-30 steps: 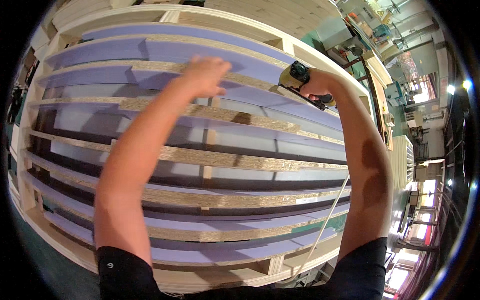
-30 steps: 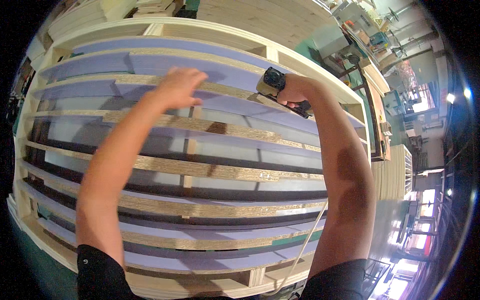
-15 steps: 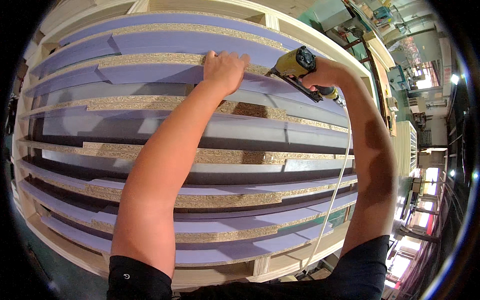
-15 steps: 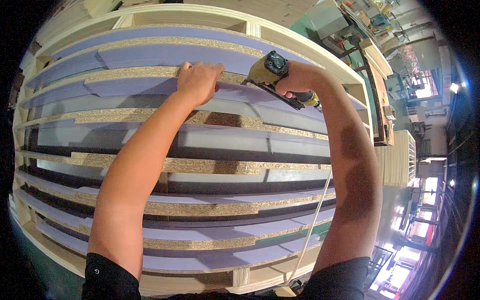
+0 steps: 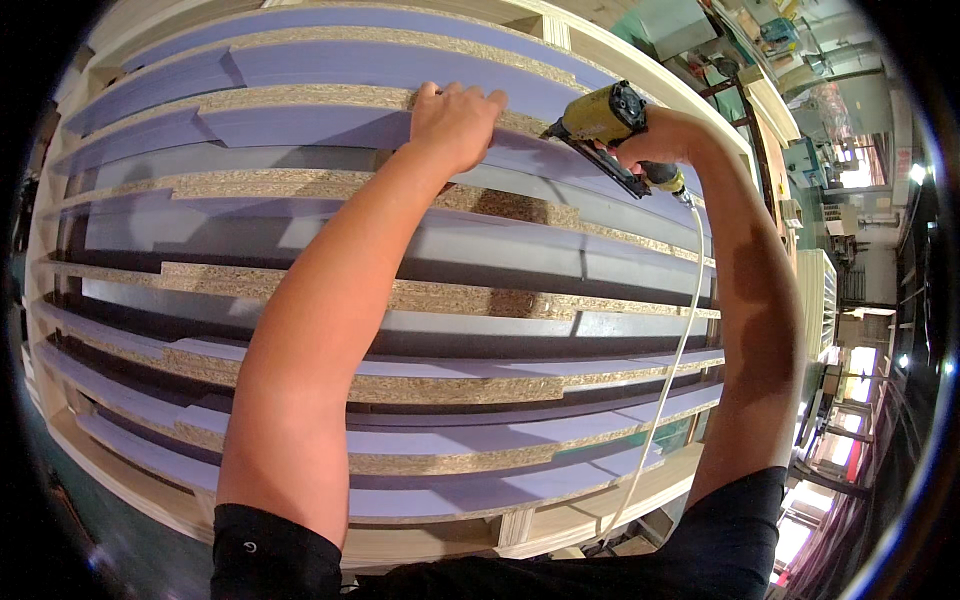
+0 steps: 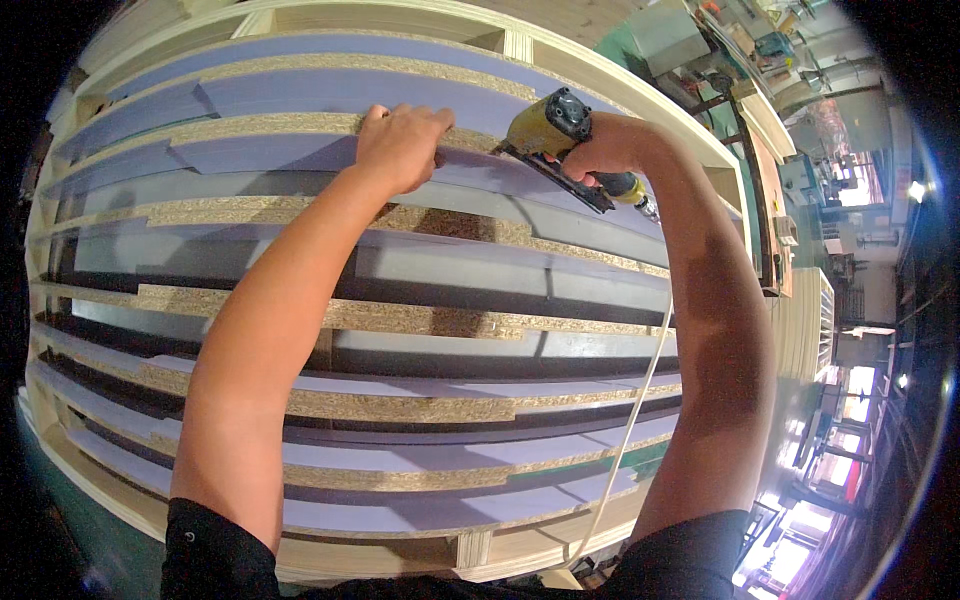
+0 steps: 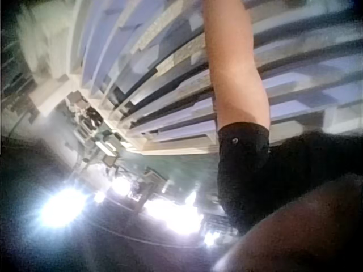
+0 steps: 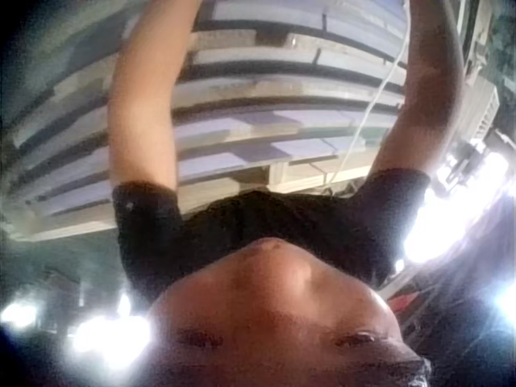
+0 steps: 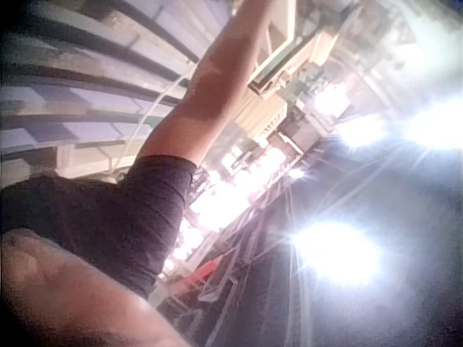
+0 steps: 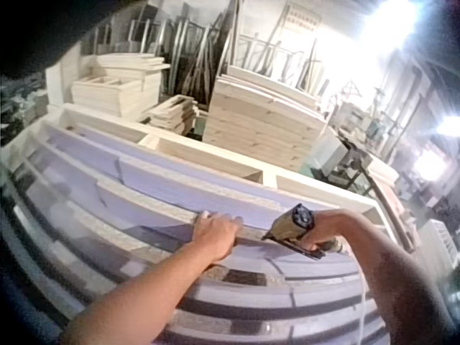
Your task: The person uses a pneumatic nail gun to attach wooden slats to a large rectangular frame. They position the slats and drive nails into the joints, occasionally walking around the structure to access different sides. A coworker assists by holding the frame steady during the process.
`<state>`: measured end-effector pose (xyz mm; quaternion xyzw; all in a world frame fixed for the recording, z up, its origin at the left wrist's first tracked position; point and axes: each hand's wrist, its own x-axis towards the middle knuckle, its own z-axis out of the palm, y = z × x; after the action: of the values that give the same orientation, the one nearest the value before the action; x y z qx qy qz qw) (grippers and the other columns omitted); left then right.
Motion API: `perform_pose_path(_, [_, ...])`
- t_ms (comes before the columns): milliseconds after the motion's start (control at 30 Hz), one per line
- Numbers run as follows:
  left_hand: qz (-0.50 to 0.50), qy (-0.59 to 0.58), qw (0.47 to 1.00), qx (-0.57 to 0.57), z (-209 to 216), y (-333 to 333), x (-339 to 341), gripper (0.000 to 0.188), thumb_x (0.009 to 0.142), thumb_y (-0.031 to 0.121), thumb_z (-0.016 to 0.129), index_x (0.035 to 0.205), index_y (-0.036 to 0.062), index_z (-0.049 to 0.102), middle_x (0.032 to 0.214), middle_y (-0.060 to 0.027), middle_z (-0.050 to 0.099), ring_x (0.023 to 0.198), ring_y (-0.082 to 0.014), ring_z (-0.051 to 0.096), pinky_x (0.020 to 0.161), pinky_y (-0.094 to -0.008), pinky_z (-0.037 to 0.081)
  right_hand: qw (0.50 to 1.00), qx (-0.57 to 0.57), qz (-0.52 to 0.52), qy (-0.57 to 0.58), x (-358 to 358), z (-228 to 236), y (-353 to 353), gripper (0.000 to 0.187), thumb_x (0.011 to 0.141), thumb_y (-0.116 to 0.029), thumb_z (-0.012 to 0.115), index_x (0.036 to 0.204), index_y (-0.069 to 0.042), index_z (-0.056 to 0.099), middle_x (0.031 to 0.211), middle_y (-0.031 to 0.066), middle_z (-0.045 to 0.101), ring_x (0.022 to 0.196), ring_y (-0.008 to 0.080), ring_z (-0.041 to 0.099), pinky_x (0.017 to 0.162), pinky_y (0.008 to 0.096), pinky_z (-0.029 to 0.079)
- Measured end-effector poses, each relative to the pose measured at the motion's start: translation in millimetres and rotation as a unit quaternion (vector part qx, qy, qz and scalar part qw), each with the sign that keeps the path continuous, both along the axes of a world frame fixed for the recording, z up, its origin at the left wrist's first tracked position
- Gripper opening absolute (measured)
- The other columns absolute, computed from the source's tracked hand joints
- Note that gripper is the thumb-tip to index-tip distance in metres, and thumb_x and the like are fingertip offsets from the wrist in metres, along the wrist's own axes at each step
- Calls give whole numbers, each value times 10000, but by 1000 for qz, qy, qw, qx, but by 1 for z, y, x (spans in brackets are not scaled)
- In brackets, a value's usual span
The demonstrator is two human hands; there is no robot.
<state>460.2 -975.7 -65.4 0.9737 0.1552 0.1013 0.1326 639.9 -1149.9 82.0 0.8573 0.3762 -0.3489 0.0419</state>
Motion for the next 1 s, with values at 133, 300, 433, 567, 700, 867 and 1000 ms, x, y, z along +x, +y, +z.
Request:
perform_pose_path(133, [7, 9, 1000, -1, 1, 0, 2, 467, 821, 70, 755, 1260, 179, 636, 1138, -64, 693, 1150, -288, 635, 947, -497, 420, 999, 35, -11, 39, 9, -8, -9, 229, 685, -184, 761, 878, -64, 732, 756, 31, 702, 703, 134, 620, 665, 307, 493])
perform_pose_path(300, [5, 18, 1000, -10, 3, 0, 2, 504, 827, 73, 752, 1303, 187, 632, 1171, -55, 693, 1173, -278, 624, 960, -493, 411, 1000, 8, -3, 4, 20, -6, -15, 187, 729, -203, 757, 852, -66, 726, 710, 17, 694, 679, 136, 622, 656, 310, 487])
perform_pose_path(433, [13, 31, 999, -9, 3, 0, 1, 507, 830, 70, 746, 1309, 198, 638, 1185, -53, 696, 1184, -274, 617, 971, -481, 407, 1000, 2, 7, -7, 8, 2, -12, 188, 720, -230, 758, 809, -68, 726, 680, 14, 686, 681, 127, 629, 649, 315, 487])
perform_pose_path(567, [13, 36, 999, 4, 3, -1, 2, 501, 830, 64, 739, 1303, 197, 643, 1185, -52, 699, 1182, -273, 619, 976, -476, 407, 1000, 9, 3, 9, 8, 0, -16, 180, 686, -225, 746, 769, -68, 722, 685, 23, 693, 671, 133, 635, 644, 320, 488])
perform_pose_path(700, [14, 34, 999, 6, 3, 1, -1, 504, 828, 63, 733, 1304, 203, 643, 1173, -52, 704, 1166, -276, 627, 969, -482, 414, 1000, -1, 4, 17, 1, 5, -11, 170, 666, -206, 736, 754, -62, 719, 691, 31, 699, 657, 145, 635, 640, 326, 490])
perform_pose_path(867, [5, 36, 999, -1, 8, -1, 0, 442, 848, 160, 771, 1270, 196, 644, 1187, -50, 698, 1186, -271, 615, 980, -482, 410, 999, -24, -13, -21, 2, -4, -24, 237, 691, -172, 737, 888, -45, 708, 724, 41, 704, 672, 166, 640, 634, 346, 492])
perform_pose_path(1000, [-7, 6, 1000, 23, -3, 5, -2, 432, 863, 259, 792, 1254, 183, 625, 1210, -46, 690, 1217, -282, 603, 996, -494, 411, 988, 127, -76, -40, -29, 3, -104, 250, 761, -232, 755, 923, -43, 727, 712, 98, 711, 636, 221, 659, 644, 396, 528])
